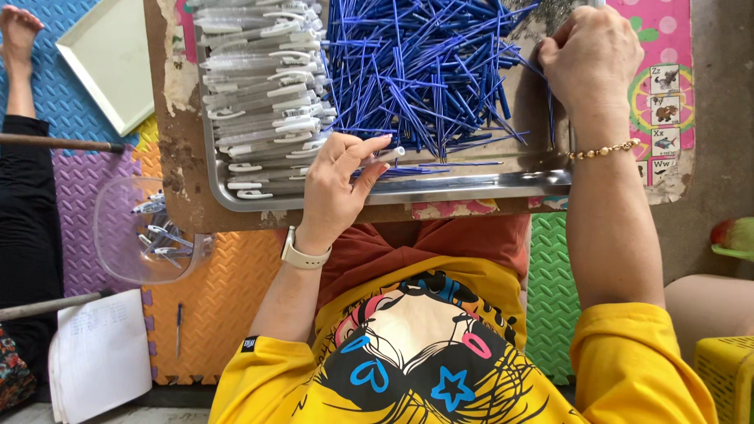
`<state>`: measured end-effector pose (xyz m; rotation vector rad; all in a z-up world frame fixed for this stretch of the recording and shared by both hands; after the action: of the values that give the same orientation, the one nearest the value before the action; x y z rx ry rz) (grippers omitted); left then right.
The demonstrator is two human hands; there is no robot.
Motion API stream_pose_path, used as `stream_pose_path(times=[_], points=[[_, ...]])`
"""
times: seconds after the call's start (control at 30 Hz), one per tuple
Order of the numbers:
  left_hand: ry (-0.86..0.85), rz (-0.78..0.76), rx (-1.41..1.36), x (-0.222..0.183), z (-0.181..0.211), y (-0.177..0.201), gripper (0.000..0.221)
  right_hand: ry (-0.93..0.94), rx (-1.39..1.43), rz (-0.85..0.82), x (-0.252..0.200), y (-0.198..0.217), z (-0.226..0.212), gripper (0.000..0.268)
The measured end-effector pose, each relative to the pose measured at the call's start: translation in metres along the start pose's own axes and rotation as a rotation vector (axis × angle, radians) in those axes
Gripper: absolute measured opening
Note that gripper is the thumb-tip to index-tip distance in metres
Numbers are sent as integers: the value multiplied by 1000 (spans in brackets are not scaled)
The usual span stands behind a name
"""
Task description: The person assembles pens by hand, picking up blue ink tubes and inserting them into white pen bodies one at a time.
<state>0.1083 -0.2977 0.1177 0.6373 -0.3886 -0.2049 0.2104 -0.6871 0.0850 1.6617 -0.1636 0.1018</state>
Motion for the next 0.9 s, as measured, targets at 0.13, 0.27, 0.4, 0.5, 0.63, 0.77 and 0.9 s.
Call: stream_pose_path(times=[0.13, 0.27, 0.4, 0.5, 0.63, 0.77, 0.9], points=[[0, 37, 25, 0, 1, 1, 26, 85, 87, 149, -10, 11, 2, 14], [-38, 20, -23, -2, 5, 3, 26, 136, 512, 302, -30, 41, -13, 23], [-24, 8, -61, 0, 12, 8, 25, 257, 830, 282, -53, 63, -47, 28], [-6, -17, -38, 1, 15, 9, 27, 295, 1306, 313, -86, 69, -109, 18], [2, -38, -8, 0, 8, 4, 26, 301, 1506, 363, -111, 57, -178, 24], [32, 9, -179, 1, 3, 3, 30, 259, 1561, 441, -114, 40, -192, 17], [44, -6, -203, 2, 5, 4, 30, 263, 1549, 399, -119, 35, -192, 16]])
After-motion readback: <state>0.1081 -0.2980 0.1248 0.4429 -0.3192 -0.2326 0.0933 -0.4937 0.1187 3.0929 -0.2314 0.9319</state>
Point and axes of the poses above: each hand's wrist, its own x-axis towards the middle knuckle, its own y-axis out of the back of the hand, z = x × y, the point moved 3 cm from there along x, towards the middle knuckle, and after that the axes turned 13 degrees about y, right-handed, at the moved point
